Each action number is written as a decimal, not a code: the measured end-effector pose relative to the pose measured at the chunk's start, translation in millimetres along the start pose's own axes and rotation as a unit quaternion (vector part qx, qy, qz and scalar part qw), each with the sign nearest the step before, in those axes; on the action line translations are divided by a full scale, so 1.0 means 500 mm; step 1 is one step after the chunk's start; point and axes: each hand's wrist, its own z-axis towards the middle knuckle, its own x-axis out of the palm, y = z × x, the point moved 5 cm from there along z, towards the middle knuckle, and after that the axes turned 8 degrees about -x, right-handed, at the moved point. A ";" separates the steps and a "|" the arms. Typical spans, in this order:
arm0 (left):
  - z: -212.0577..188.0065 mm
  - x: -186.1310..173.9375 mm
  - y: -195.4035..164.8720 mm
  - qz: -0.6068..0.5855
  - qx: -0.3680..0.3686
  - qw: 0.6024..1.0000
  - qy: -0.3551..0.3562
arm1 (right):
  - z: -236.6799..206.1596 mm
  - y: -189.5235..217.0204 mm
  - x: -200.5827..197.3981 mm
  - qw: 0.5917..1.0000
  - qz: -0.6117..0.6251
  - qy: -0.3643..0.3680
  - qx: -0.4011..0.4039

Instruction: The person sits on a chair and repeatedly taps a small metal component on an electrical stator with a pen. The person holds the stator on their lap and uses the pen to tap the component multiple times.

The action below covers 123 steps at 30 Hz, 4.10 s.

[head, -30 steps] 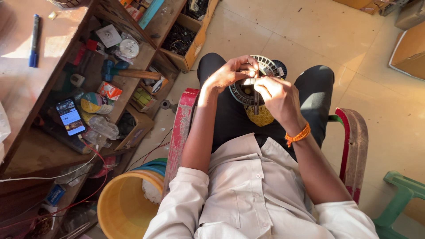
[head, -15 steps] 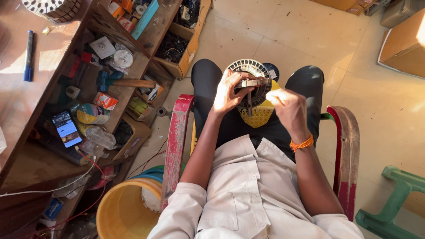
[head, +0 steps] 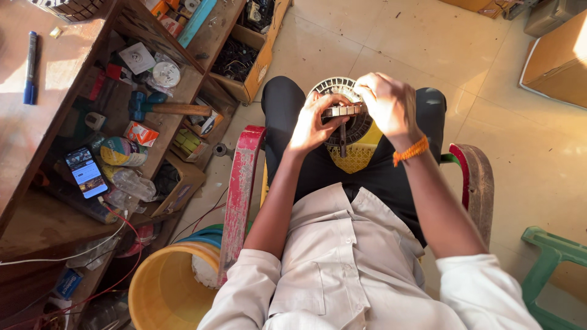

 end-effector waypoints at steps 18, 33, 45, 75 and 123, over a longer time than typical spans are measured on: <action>0.077 0.012 0.100 -0.400 -0.215 0.855 0.249 | -0.009 0.064 0.011 0.996 0.046 0.064 0.036; 0.065 -0.001 0.103 -0.432 -0.230 0.828 0.275 | -0.051 0.090 0.023 0.993 0.113 -0.020 0.031; 0.013 -0.037 -0.001 -0.157 -0.020 0.986 0.049 | -0.169 0.050 0.074 0.992 0.073 0.026 0.102; 0.034 0.002 0.054 -0.457 -0.186 0.861 0.126 | 0.033 -0.036 0.038 0.994 -0.034 0.100 -0.004; 0.005 0.001 0.009 -0.007 0.044 0.998 -0.050 | -0.005 0.005 -0.015 0.997 0.071 0.036 0.001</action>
